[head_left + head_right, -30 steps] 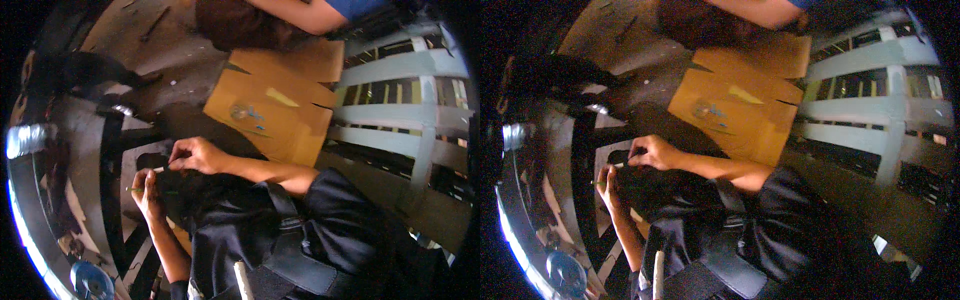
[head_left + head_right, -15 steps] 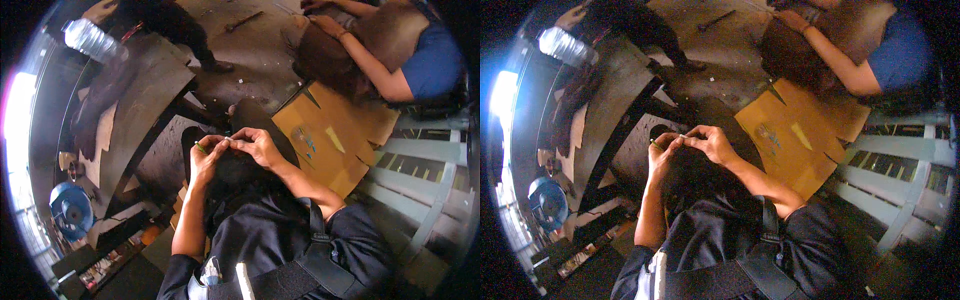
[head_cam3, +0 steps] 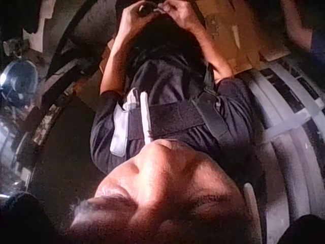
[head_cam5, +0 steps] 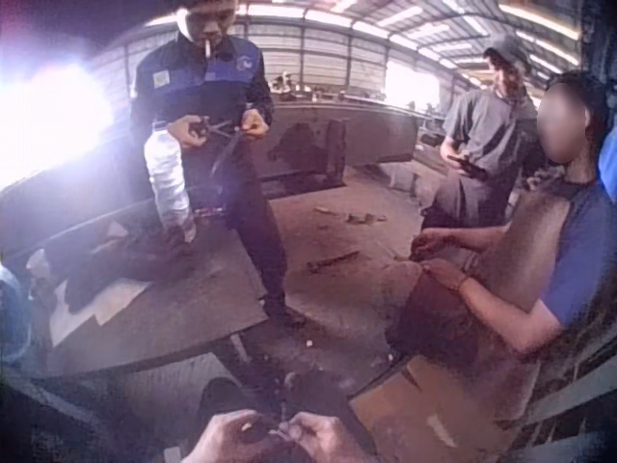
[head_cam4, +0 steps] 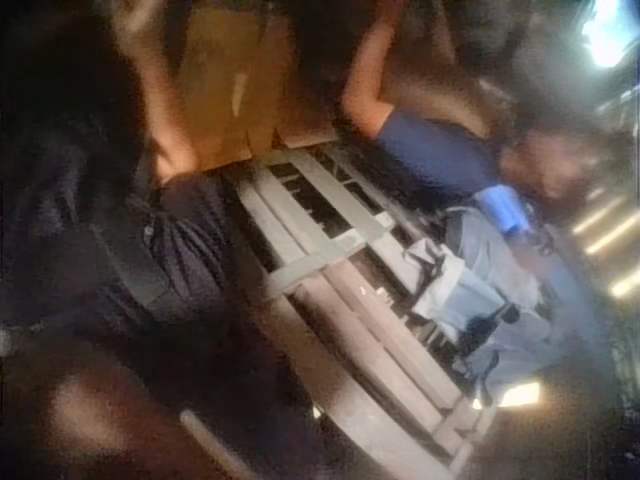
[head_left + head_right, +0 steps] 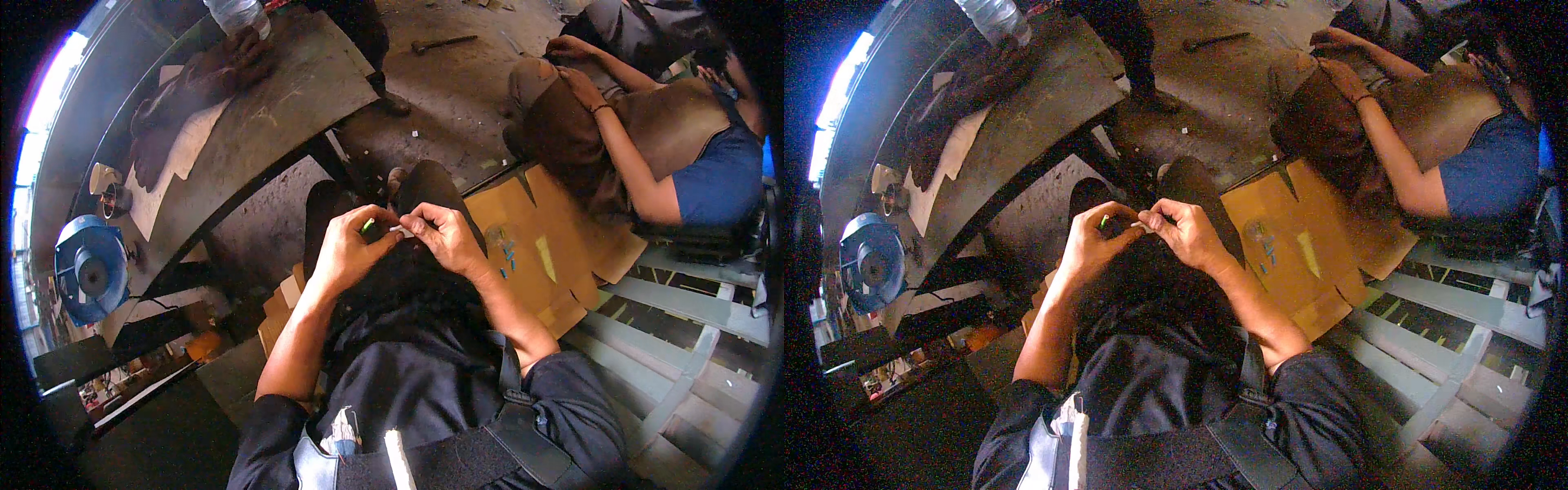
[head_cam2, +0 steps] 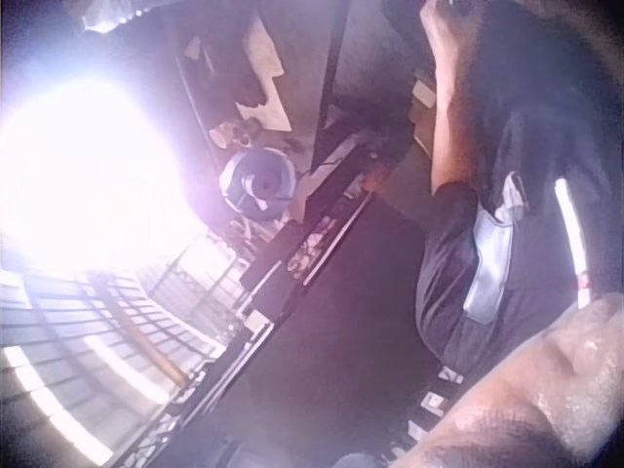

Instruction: The person sits on a bench and repeatedly assembles small cylindrical items by wrapping paper around a green stick-like object. The person uses both hands to roll and shape the items, occasionally picking up new pieces from a cardboard sheet on the lap.

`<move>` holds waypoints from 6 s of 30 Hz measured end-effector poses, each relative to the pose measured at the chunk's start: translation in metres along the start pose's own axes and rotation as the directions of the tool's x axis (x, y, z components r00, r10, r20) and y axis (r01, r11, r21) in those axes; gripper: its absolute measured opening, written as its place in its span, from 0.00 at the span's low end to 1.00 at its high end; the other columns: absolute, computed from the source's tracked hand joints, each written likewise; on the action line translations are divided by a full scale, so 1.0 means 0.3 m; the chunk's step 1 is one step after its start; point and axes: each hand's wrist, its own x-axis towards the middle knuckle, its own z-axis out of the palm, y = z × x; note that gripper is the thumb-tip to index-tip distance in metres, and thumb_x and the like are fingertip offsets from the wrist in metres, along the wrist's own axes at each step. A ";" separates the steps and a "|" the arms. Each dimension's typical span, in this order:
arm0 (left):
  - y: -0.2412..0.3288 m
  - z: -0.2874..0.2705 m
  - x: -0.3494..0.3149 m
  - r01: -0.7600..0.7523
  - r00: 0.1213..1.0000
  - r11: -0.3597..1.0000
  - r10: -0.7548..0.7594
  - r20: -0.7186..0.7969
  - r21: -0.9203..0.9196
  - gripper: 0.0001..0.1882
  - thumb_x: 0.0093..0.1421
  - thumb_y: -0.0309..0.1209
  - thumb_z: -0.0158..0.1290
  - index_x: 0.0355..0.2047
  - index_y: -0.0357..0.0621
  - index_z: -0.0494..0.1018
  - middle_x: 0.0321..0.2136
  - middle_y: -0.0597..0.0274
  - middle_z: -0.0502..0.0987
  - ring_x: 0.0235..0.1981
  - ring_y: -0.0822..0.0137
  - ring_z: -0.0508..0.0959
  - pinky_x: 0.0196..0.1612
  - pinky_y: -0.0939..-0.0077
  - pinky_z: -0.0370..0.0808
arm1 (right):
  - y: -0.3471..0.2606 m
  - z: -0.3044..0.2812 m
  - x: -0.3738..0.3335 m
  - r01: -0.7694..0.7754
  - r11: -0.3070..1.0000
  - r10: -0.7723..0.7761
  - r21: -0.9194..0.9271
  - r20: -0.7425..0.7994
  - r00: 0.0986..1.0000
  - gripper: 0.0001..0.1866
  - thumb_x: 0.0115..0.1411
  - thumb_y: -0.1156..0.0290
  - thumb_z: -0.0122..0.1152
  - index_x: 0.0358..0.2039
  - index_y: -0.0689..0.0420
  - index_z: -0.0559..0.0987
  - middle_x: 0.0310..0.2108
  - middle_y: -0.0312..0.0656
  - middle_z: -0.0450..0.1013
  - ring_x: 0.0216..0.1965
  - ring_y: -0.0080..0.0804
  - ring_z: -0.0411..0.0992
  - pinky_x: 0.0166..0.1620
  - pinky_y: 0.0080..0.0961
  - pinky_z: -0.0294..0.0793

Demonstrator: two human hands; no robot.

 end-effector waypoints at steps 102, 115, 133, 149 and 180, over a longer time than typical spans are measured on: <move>-0.144 0.071 -0.025 0.213 0.935 0.836 -0.324 -0.141 -0.506 0.14 0.57 0.30 0.64 0.38 0.30 0.80 0.31 0.57 0.82 0.34 0.69 0.78 0.42 0.75 0.73 | 0.105 0.115 0.023 0.176 0.937 -0.144 0.302 -0.125 0.982 0.16 0.66 0.71 0.59 0.53 0.59 0.72 0.41 0.40 0.76 0.44 0.25 0.73 0.51 0.25 0.72; -0.037 0.101 -0.023 0.113 0.921 0.945 -0.215 -0.326 -0.306 0.11 0.56 0.30 0.66 0.26 0.35 0.77 0.23 0.66 0.78 0.27 0.75 0.72 0.33 0.78 0.69 | 0.115 0.127 -0.003 0.163 0.980 -0.141 0.115 -0.182 0.973 0.13 0.64 0.68 0.63 0.46 0.62 0.78 0.37 0.39 0.81 0.39 0.22 0.77 0.43 0.23 0.76; -0.034 0.062 -0.048 0.238 0.914 0.870 -0.351 -0.203 -0.432 0.12 0.56 0.33 0.66 0.28 0.35 0.79 0.24 0.64 0.79 0.27 0.75 0.73 0.34 0.78 0.69 | -0.015 0.089 -0.034 0.268 0.963 -0.266 0.008 -0.120 0.957 0.19 0.60 0.71 0.67 0.52 0.58 0.77 0.44 0.44 0.78 0.48 0.29 0.76 0.52 0.30 0.75; -0.170 0.110 -0.056 0.301 0.891 0.581 -0.453 0.007 -0.756 0.19 0.65 0.32 0.46 0.52 0.37 0.75 0.34 0.64 0.75 0.32 0.74 0.72 0.35 0.77 0.75 | 0.177 -0.069 -0.064 -0.065 0.973 0.107 0.222 -0.180 0.978 0.12 0.63 0.70 0.64 0.45 0.61 0.80 0.36 0.35 0.78 0.39 0.21 0.75 0.45 0.21 0.75; -0.136 0.401 0.082 0.143 0.987 0.763 -0.159 0.032 -0.630 0.20 0.68 0.39 0.40 0.46 0.37 0.74 0.44 0.54 0.77 0.48 0.61 0.75 0.55 0.64 0.72 | 0.231 -0.041 -0.128 0.081 0.986 -0.013 0.143 -0.423 0.906 0.11 0.65 0.71 0.58 0.45 0.61 0.80 0.44 0.43 0.80 0.48 0.33 0.77 0.52 0.27 0.73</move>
